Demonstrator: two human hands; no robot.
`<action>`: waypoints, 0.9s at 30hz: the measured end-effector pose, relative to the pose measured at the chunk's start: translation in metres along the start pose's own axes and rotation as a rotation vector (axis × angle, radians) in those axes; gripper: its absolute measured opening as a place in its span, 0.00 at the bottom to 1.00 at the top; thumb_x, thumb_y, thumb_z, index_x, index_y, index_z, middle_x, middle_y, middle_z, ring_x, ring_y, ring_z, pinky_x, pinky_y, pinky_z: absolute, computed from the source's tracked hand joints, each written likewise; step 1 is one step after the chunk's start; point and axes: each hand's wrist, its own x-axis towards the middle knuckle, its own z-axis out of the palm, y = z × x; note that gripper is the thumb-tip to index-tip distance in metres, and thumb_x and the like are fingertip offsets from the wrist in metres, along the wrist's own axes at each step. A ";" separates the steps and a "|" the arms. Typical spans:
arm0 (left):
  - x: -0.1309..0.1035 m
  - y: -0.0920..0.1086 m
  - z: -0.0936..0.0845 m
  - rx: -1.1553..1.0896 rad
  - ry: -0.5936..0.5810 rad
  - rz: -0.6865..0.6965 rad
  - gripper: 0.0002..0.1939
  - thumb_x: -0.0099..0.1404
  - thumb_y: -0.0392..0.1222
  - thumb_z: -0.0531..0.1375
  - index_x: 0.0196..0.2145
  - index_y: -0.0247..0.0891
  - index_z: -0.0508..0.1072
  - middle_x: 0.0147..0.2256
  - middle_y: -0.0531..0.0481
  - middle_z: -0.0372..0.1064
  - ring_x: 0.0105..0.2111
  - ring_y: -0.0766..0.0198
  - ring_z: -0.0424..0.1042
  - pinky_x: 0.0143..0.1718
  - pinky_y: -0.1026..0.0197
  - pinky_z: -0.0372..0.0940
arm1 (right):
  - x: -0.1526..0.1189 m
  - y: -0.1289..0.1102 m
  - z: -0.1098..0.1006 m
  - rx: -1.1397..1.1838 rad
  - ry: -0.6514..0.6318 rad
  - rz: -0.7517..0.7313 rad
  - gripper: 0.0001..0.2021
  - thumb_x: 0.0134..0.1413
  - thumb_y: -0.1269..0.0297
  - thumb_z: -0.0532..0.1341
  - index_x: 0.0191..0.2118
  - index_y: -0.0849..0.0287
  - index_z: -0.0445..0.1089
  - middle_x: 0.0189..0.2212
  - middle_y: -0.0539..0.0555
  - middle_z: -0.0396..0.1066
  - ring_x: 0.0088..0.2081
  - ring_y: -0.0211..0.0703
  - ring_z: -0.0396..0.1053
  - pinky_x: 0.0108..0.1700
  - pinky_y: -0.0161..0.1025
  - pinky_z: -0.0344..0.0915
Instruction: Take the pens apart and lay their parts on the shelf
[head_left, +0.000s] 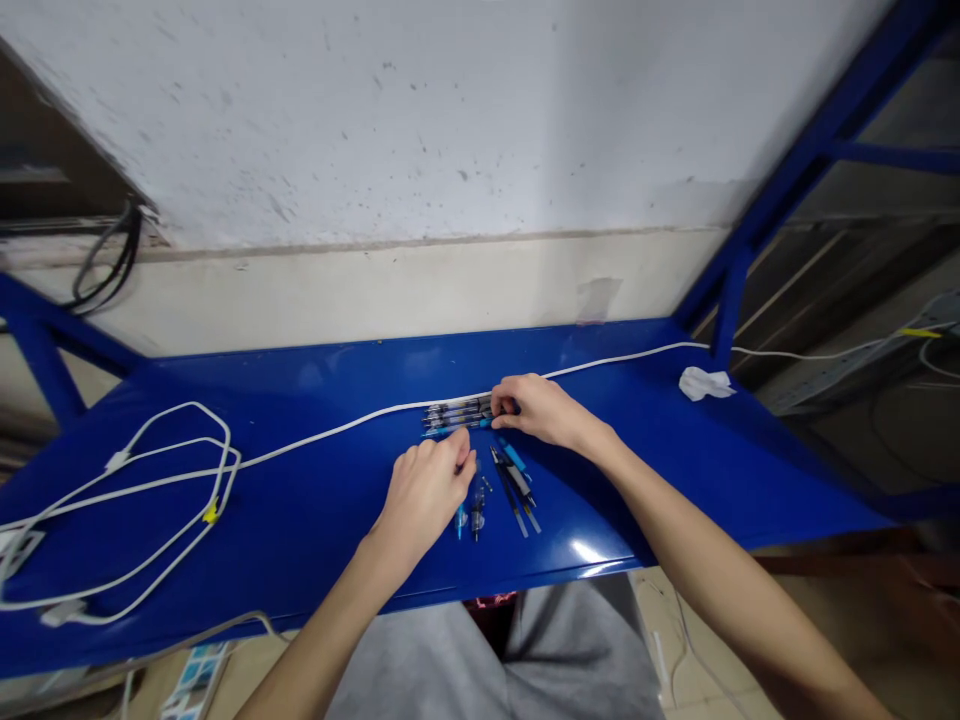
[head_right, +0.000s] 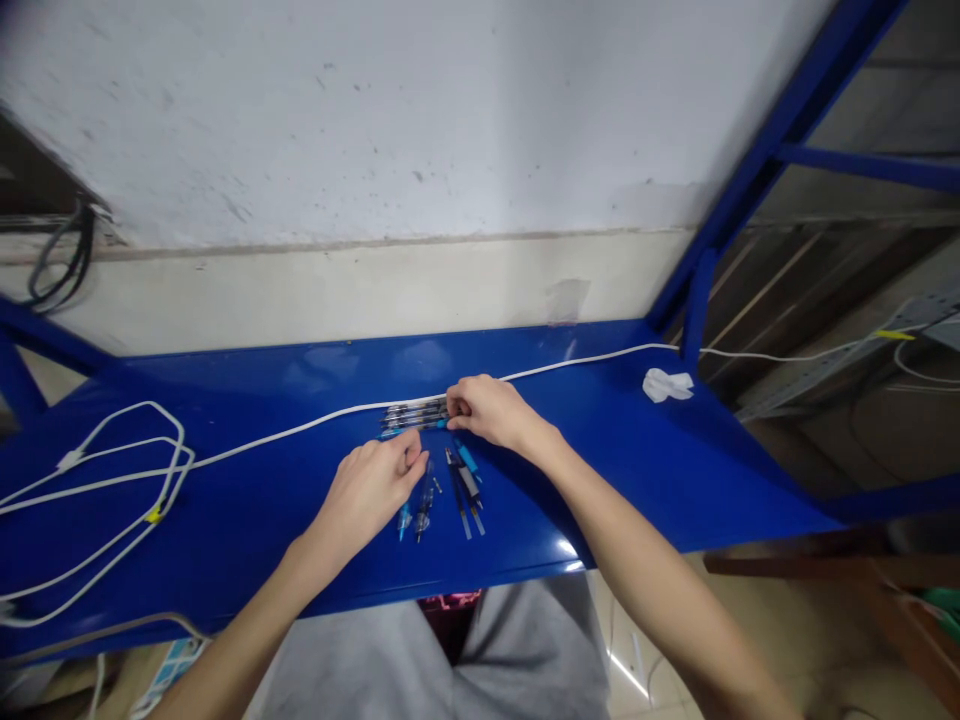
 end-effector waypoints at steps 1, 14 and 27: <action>-0.001 -0.001 0.001 -0.009 0.002 0.004 0.10 0.75 0.44 0.51 0.35 0.43 0.67 0.27 0.51 0.72 0.31 0.56 0.75 0.29 0.59 0.46 | 0.000 0.001 -0.001 -0.038 0.005 0.005 0.07 0.53 0.69 0.73 0.34 0.58 0.75 0.29 0.48 0.70 0.31 0.36 0.64 0.31 0.34 0.48; 0.074 -0.004 -0.039 0.098 0.533 0.401 0.18 0.79 0.48 0.46 0.51 0.36 0.71 0.48 0.39 0.73 0.51 0.49 0.67 0.51 0.51 0.58 | 0.005 0.015 0.004 0.443 0.335 -0.084 0.10 0.66 0.58 0.63 0.36 0.59 0.70 0.29 0.51 0.73 0.27 0.38 0.67 0.33 0.36 0.62; 0.080 -0.027 -0.006 0.093 0.359 0.352 0.15 0.77 0.40 0.47 0.44 0.40 0.73 0.39 0.43 0.77 0.41 0.53 0.74 0.37 0.56 0.54 | 0.015 0.002 0.039 0.906 0.545 0.135 0.24 0.55 0.40 0.65 0.35 0.60 0.71 0.20 0.46 0.65 0.17 0.33 0.56 0.19 0.34 0.53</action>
